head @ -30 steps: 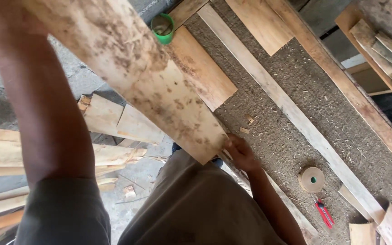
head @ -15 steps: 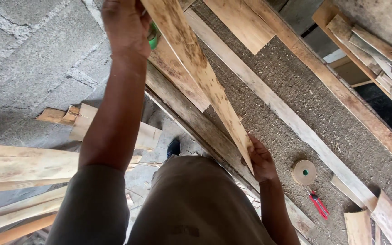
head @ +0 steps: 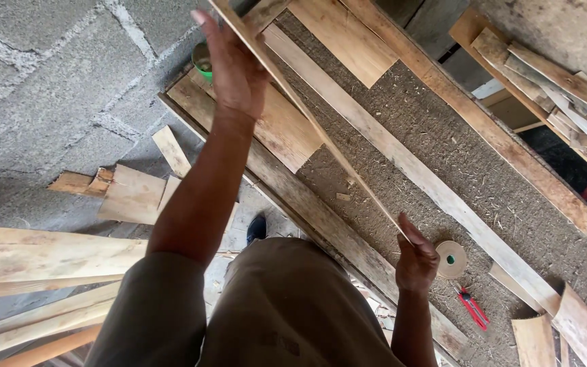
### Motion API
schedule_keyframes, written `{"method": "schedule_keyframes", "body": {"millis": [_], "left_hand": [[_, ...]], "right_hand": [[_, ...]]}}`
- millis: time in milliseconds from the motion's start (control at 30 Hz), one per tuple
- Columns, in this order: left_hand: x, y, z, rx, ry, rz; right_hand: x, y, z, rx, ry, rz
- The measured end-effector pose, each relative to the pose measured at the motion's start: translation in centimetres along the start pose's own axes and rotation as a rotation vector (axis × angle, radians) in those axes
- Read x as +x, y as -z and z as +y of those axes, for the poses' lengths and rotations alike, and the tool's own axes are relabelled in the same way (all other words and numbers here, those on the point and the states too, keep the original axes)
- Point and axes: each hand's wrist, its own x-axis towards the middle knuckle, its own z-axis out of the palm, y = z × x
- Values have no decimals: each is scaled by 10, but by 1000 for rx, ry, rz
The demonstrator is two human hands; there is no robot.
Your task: Organize and align thin pieces of wood veneer or laminate on a workshop table.
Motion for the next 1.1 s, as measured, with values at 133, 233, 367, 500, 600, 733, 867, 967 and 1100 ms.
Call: {"method": "schedule_keyframes", "body": {"millis": [133, 233, 367, 500, 600, 733, 867, 967, 1100], "left_hand": [[-6, 5, -35, -45, -38, -148], [-11, 1, -59, 370, 35, 28], [-15, 7, -79, 203, 139, 95], [-11, 18, -98, 211, 259, 233], [-52, -27, -67, 359, 367, 260], [-68, -19, -91, 372, 429, 274], [-85, 5, -127, 337, 438, 157], [-99, 19, -150, 431, 461, 273], [-104, 65, -188, 490, 531, 513]], "right_hand": [[-2, 8, -1, -104, 76, 30], [-3, 12, 1, 24, 59, 110], [-6, 17, -5, -376, 246, 137], [-1, 9, -36, -12, 58, 37], [-4, 35, -29, -74, 53, 214], [-16, 107, 4, -182, -263, 485], [-21, 132, 8, 58, -438, 364], [-28, 139, 5, 28, -581, 395], [-36, 160, 18, -13, -555, 404]]}}
